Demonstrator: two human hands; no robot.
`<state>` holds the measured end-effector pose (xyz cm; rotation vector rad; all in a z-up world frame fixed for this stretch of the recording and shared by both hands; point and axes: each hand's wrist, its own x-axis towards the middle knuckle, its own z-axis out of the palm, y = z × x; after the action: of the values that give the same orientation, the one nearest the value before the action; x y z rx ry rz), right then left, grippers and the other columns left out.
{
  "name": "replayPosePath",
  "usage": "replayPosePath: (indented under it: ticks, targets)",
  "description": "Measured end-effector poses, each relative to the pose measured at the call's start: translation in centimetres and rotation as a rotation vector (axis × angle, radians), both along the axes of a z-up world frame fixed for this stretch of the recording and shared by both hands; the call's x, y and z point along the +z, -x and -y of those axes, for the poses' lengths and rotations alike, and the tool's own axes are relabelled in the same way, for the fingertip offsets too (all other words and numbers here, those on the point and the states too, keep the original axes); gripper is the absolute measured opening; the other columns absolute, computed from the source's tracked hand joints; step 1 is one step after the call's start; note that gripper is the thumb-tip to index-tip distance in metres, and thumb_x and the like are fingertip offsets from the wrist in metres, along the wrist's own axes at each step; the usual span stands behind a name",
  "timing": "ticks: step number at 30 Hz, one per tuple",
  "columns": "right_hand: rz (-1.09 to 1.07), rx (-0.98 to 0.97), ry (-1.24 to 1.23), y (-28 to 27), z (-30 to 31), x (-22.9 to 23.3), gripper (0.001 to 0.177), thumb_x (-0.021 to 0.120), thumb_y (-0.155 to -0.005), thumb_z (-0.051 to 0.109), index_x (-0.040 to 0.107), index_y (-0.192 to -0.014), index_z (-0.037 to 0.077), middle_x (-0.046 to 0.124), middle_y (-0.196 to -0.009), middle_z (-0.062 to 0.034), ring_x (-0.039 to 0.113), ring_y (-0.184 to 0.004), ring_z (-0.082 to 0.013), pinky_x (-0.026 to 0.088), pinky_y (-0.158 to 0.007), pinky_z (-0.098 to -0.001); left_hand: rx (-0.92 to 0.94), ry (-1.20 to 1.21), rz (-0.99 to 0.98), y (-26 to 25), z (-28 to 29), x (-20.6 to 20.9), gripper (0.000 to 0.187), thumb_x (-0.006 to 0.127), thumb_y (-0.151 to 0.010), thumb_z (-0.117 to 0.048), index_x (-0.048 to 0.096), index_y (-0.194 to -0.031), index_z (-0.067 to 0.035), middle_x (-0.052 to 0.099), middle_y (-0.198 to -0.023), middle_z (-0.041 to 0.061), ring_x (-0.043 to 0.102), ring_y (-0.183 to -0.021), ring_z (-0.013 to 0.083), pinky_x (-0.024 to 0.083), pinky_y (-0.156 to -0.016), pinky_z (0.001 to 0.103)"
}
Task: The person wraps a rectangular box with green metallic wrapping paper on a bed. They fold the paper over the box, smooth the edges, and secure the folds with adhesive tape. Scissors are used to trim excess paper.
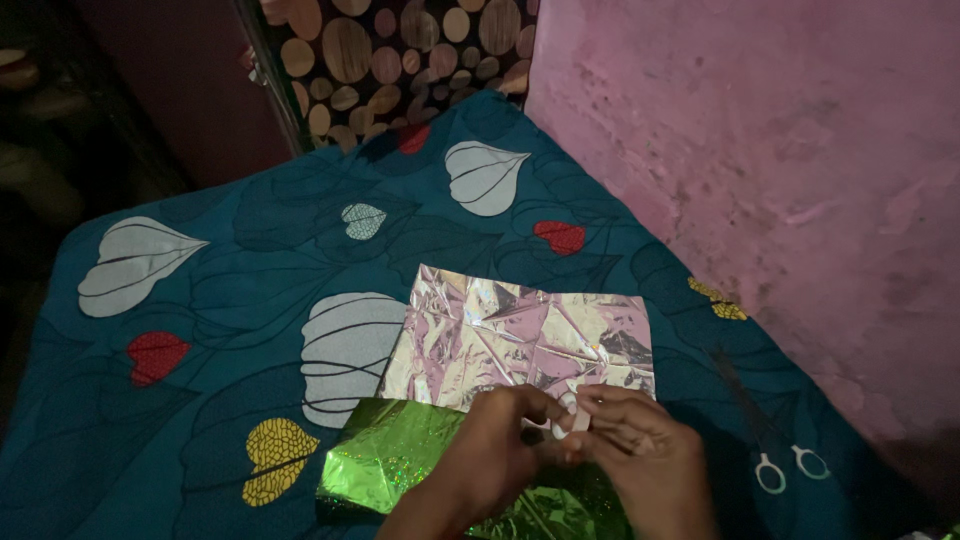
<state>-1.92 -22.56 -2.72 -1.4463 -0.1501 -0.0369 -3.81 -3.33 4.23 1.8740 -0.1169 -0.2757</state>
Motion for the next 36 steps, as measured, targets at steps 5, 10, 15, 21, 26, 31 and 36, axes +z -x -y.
replayPosePath:
  ticks: [5,10,15,21,26,31,36]
  targets:
    - [-0.227,0.232,0.012,-0.4,1.0,0.7,0.046,0.072,-0.087,-0.02,0.068,-0.129,-0.003,0.077,-0.111,-0.0346,0.077,-0.097,-0.0334,0.061,-0.089,-0.0413,0.02,0.252,-0.063,0.0,-0.2,-0.1,0.02,0.078,-0.081,-0.009,0.071,-0.098,0.001,0.075,-0.088,0.01,0.074,-0.083,0.0189,0.061,-0.074,0.035]
    - [-0.084,0.111,0.075,-0.6,0.9,1.0,0.016,0.07,-0.084,-0.011,0.07,-0.099,-0.009,0.07,-0.112,-0.0162,0.076,-0.097,-0.0227,0.063,-0.086,-0.0373,-0.009,-0.157,0.257,0.4,-0.8,0.7,0.023,0.076,-0.07,0.002,0.075,-0.092,-0.003,0.076,-0.092,0.011,0.077,-0.085,0.0258,0.06,-0.075,0.036]
    - [-0.024,0.047,0.143,-0.1,0.4,1.5,0.012,0.073,-0.082,-0.01,0.071,-0.094,-0.01,0.07,-0.111,-0.0135,0.073,-0.102,-0.021,0.062,-0.087,-0.0382,-0.071,-0.245,0.489,0.1,-0.9,1.5,0.019,0.078,-0.067,-0.004,0.075,-0.085,-0.003,0.075,-0.092,0.012,0.072,-0.088,0.0322,0.055,-0.082,0.041]
    - [0.027,-0.01,0.176,0.3,-0.2,2.1,0.016,0.072,-0.08,-0.011,0.073,-0.096,-0.009,0.072,-0.108,-0.0146,0.074,-0.101,-0.0208,0.064,-0.087,-0.0363,-0.127,-0.315,0.539,0.1,-1.1,1.3,0.014,0.074,-0.072,-0.004,0.073,-0.085,-0.007,0.073,-0.092,0.01,0.069,-0.092,0.0323,0.047,-0.087,0.044]
    - [0.018,-0.037,0.212,0.7,-0.7,2.2,0.016,0.068,-0.079,-0.015,0.075,-0.094,-0.01,0.076,-0.106,-0.0155,0.077,-0.101,-0.0217,0.06,-0.088,-0.036,-0.129,-0.346,0.519,0.2,-1.0,0.9,0.011,0.071,-0.071,-0.004,0.073,-0.082,-0.008,0.072,-0.09,0.009,0.069,-0.094,0.0308,0.045,-0.089,0.043]
    - [0.071,-0.029,0.223,0.9,-0.9,2.2,0.012,0.071,-0.078,-0.016,0.074,-0.089,-0.011,0.074,-0.102,-0.0161,0.076,-0.097,-0.0206,0.062,-0.084,-0.0357,-0.155,-0.375,0.43,0.6,-1.2,0.6,0.006,0.073,-0.073,-0.009,0.072,-0.079,-0.009,0.071,-0.089,0.007,0.069,-0.093,0.0292,0.043,-0.089,0.042]
    - [0.003,0.003,0.234,0.8,-0.6,1.8,0.006,0.069,-0.08,-0.015,0.072,-0.085,-0.012,0.073,-0.101,-0.0156,0.075,-0.094,-0.0199,0.062,-0.084,-0.0359,-0.135,-0.407,0.472,0.7,-1.1,0.2,0.007,0.074,-0.076,-0.009,0.073,-0.083,-0.009,0.071,-0.091,0.007,0.068,-0.095,0.0285,0.041,-0.089,0.043]
